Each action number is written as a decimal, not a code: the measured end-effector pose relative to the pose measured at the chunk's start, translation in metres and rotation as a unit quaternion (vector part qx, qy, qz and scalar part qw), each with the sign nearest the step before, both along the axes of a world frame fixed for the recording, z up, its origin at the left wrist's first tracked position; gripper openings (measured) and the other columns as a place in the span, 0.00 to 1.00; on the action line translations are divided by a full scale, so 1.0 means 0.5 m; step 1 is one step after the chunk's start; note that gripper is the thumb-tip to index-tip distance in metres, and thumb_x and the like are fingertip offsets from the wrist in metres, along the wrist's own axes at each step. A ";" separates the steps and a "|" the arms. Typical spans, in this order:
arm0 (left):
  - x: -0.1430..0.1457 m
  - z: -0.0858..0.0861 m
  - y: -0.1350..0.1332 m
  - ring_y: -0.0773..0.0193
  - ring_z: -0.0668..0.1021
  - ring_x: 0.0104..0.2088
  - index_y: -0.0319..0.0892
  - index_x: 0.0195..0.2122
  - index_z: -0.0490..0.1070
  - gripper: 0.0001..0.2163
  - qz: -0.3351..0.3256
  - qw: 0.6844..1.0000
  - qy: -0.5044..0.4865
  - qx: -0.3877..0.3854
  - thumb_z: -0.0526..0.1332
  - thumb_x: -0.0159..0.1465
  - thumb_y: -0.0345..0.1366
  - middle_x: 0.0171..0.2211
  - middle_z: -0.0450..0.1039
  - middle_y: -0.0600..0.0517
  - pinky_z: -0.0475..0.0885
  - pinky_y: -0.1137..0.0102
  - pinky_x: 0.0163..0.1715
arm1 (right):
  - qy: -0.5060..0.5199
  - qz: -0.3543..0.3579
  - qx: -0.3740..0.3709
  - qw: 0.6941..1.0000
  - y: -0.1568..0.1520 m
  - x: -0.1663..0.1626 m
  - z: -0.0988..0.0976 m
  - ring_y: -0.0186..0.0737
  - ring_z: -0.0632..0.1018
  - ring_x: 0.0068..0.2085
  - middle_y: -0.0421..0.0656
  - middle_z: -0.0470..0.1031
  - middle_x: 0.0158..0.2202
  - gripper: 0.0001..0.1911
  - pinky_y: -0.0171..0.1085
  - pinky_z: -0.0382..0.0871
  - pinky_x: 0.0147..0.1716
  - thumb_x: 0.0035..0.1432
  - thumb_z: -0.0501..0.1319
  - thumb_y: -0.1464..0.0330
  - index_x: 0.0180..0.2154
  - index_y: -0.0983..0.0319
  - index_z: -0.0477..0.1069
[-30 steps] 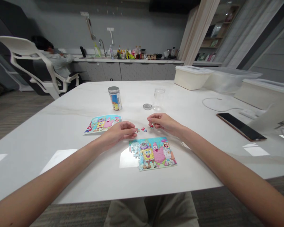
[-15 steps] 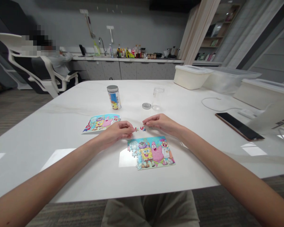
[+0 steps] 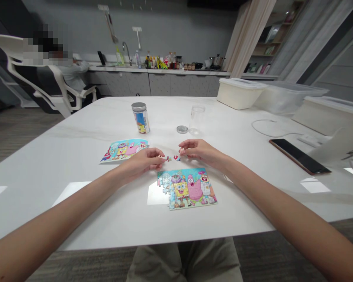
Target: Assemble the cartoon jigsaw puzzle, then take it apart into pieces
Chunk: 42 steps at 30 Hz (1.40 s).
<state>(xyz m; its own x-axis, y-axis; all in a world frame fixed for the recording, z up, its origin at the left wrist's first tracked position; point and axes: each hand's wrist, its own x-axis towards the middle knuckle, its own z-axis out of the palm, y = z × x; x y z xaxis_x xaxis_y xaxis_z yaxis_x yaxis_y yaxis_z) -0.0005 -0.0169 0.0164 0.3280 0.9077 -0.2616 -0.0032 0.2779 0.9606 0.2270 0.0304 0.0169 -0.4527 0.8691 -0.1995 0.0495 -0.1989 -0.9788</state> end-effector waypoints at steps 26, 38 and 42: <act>-0.003 -0.013 0.003 0.56 0.79 0.43 0.38 0.37 0.73 0.12 0.001 0.998 -0.064 -0.006 0.70 0.52 0.29 0.42 0.77 0.43 0.74 0.65 0.42 | -0.044 -0.012 -0.009 0.999 -0.008 -0.005 0.021 0.34 0.66 0.27 0.45 0.72 0.30 0.06 0.36 0.59 0.25 0.43 0.61 0.77 0.27 0.62 0.72; -0.002 -0.009 0.004 0.69 0.75 0.29 0.39 0.31 0.71 0.12 0.021 0.999 -0.015 0.018 0.72 0.52 0.39 0.29 0.73 0.53 0.72 0.69 0.36 | -0.066 -0.021 0.021 0.997 -0.002 -0.007 0.011 0.32 0.55 0.21 0.39 0.60 0.22 0.06 0.38 0.45 0.21 0.54 0.56 0.67 0.31 0.61 0.71; -0.003 -0.010 0.005 0.71 0.73 0.27 0.39 0.28 0.69 0.12 0.036 0.999 -0.004 0.008 0.72 0.52 0.37 0.26 0.70 0.55 0.69 0.71 0.32 | -0.088 0.017 0.043 0.995 -0.004 -0.002 0.012 0.32 0.50 0.20 0.37 0.51 0.17 0.22 0.38 0.43 0.22 0.61 0.50 0.62 0.16 0.60 0.58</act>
<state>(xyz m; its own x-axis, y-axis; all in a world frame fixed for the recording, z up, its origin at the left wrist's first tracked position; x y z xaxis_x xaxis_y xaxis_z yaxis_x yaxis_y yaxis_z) -0.0020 -0.0145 0.0112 0.2639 0.9333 -0.2435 -0.0312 0.2606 0.9649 0.2260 0.0282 0.0230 -0.4462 0.8713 -0.2046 0.2276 -0.1106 -0.9674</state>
